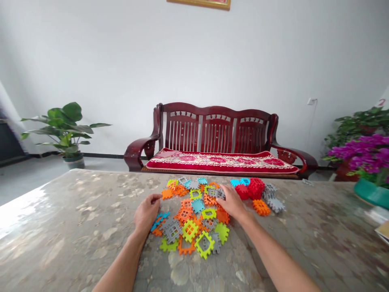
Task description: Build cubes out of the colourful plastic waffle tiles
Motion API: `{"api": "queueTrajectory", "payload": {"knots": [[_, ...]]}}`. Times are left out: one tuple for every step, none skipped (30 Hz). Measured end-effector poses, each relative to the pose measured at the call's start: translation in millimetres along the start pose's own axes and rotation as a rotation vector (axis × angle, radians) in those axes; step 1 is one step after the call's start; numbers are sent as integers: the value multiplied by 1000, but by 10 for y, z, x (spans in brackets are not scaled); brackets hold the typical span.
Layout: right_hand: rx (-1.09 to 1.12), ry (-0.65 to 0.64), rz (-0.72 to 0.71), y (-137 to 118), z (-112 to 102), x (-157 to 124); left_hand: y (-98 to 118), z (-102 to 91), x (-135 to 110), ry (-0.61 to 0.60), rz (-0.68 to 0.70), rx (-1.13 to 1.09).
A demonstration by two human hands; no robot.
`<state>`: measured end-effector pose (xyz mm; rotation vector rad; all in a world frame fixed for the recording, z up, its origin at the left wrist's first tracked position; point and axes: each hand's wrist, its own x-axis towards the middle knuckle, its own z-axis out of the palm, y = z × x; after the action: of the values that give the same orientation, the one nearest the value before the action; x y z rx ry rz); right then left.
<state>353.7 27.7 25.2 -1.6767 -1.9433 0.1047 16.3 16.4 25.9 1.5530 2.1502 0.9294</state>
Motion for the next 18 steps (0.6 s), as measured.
{"api": "queueTrajectory", "payload": {"knots": [[-14, -60, 15, 0, 14, 67, -1, 3, -1, -1, -1, 6], [-24, -114, 26, 4, 27, 127, -4, 9, 1, -3, -2, 12], [-28, -156, 30, 11, 39, 176, -9, 16, 4, -5, -4, 17], [-30, -186, 28, 20, 49, 214, -14, 24, 9, -7, -6, 21], [-30, -204, 20, 28, 58, 240, -18, 31, 15, -12, -8, 23], [-29, -215, 9, 36, 63, 255, -21, 38, 19, -15, -11, 25], [-30, -223, -1, 43, 65, 259, -22, 42, 22, -20, -14, 27], [-32, -226, -11, 49, 62, 255, -19, 44, 22, -23, -18, 30], [-34, -223, -19, 54, 56, 245, -14, 44, 21, -24, -22, 33], [-36, -215, -26, 57, 47, 229, -8, 42, 17, -23, -25, 37], [-38, -203, -30, 58, 36, 211, 0, 40, 12, -21, -25, 41], [-40, -189, -30, 56, 24, 191, 6, 38, 8, -18, -22, 44], [-41, -172, -29, 51, 11, 170, 11, 36, 4, -15, -18, 46], [-42, -155, -27, 42, 0, 147, 14, 36, 1, -13, -13, 47], [-44, -139, -25, 30, -11, 123, 14, 37, 0, -12, -12, 48], [-41, -123, -23, 14, -19, 98, 13, 40, 1, -12, -13, 48], [-26, -108, -25, -4, -24, 73, 10, 43, 3, -14, -14, 49], [5, -96, -28, -22, -27, 47, 7, 46, 6, -15, -15, 49]]}}
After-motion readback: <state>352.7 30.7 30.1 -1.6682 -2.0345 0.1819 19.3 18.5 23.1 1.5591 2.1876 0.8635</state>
